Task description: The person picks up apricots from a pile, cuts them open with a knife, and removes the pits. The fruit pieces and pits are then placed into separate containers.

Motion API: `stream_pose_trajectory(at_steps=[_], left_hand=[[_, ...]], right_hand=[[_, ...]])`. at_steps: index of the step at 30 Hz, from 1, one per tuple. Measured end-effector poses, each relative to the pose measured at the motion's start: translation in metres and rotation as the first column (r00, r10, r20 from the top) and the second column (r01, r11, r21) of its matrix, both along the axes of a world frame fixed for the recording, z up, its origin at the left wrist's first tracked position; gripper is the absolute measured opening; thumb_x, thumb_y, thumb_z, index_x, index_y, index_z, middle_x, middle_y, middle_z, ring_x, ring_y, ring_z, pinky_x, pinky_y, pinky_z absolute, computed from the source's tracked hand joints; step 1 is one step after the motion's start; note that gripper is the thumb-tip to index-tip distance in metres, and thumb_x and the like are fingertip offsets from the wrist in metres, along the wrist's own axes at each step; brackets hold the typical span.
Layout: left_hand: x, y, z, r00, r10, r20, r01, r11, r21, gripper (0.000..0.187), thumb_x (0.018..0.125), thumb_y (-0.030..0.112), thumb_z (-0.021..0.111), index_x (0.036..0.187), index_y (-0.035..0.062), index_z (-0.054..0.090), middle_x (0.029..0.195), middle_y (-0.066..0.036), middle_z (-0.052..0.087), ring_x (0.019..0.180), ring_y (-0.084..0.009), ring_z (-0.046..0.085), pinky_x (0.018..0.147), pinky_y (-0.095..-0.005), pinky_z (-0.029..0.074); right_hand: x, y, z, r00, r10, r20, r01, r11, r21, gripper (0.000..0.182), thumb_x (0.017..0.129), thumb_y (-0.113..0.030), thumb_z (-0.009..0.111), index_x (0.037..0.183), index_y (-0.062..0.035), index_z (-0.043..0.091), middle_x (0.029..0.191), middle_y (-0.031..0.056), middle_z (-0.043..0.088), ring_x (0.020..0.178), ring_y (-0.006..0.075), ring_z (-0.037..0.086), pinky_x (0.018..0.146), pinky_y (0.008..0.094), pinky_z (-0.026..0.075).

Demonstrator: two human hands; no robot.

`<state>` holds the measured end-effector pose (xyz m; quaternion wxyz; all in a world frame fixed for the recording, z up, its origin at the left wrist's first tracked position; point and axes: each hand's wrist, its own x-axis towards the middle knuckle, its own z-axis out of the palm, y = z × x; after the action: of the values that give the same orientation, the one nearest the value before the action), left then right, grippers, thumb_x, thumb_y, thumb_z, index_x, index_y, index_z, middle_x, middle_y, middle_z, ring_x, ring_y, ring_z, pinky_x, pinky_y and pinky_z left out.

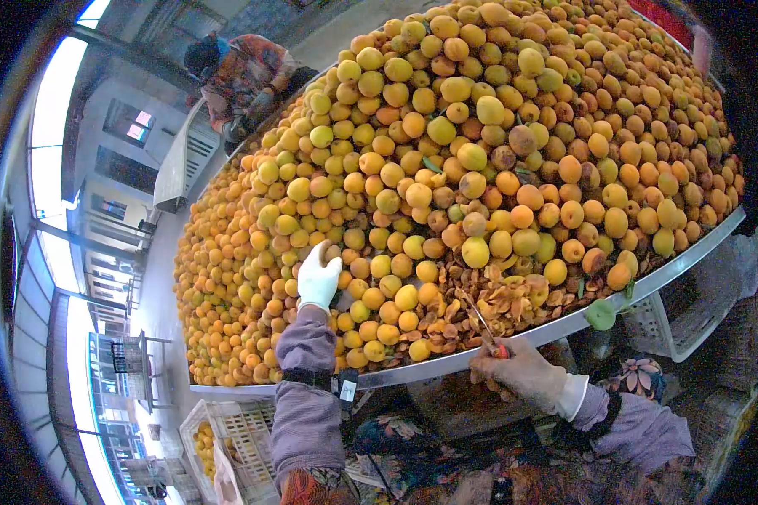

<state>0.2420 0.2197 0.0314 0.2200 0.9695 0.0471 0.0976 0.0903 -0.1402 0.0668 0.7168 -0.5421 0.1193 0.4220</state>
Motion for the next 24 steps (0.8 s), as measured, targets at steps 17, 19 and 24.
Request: stream_pose_trajectory(at_steps=[17, 19, 24], left_hand=[[-0.019, -0.017, 0.023, 0.959, 0.134, -0.248, -0.076, 0.97, 0.23, 0.05, 0.074, 0.029, 0.06, 0.114, 0.0025, 0.051, 0.102, -0.02, 0.06, 0.096, -0.0335, 0.058, 0.084, -0.0387, 0.045], [-0.015, -0.014, 0.016, 0.976, 0.112, -0.187, -0.037, 0.93, 0.366, 0.047, 0.076, 0.029, 0.061, 0.115, 0.0048, 0.048, 0.101, -0.019, 0.06, 0.086, -0.0319, 0.061, 0.072, -0.0385, 0.051], [-0.022, -0.004, 0.039, 0.859, -0.146, -0.491, -0.181, 0.811, -0.557, 0.038, 0.085, 0.016, 0.056, 0.118, -0.0007, 0.046, 0.101, -0.011, 0.059, 0.075, -0.0134, 0.058, 0.056, -0.0259, 0.051]], right_hand=[[-0.002, -0.002, -0.01, 1.0, 0.002, 0.011, -0.002, 1.0, 0.03, 0.022, 0.085, -0.027, 0.061, 0.076, -0.0062, 0.062, 0.061, -0.0009, 0.053, 0.049, 0.0061, 0.046, 0.042, 0.0215, 0.034], [-0.001, -0.002, -0.006, 1.0, 0.02, 0.012, -0.02, 1.0, 0.018, 0.022, 0.085, -0.027, 0.061, 0.077, -0.0061, 0.061, 0.062, -0.0006, 0.054, 0.05, 0.0064, 0.046, 0.042, 0.0215, 0.035], [0.002, -0.005, -0.006, 1.0, 0.025, -0.004, -0.025, 0.999, 0.022, 0.021, 0.085, -0.025, 0.061, 0.08, -0.0052, 0.059, 0.067, 0.0004, 0.056, 0.05, 0.0074, 0.047, 0.039, 0.0217, 0.037]])
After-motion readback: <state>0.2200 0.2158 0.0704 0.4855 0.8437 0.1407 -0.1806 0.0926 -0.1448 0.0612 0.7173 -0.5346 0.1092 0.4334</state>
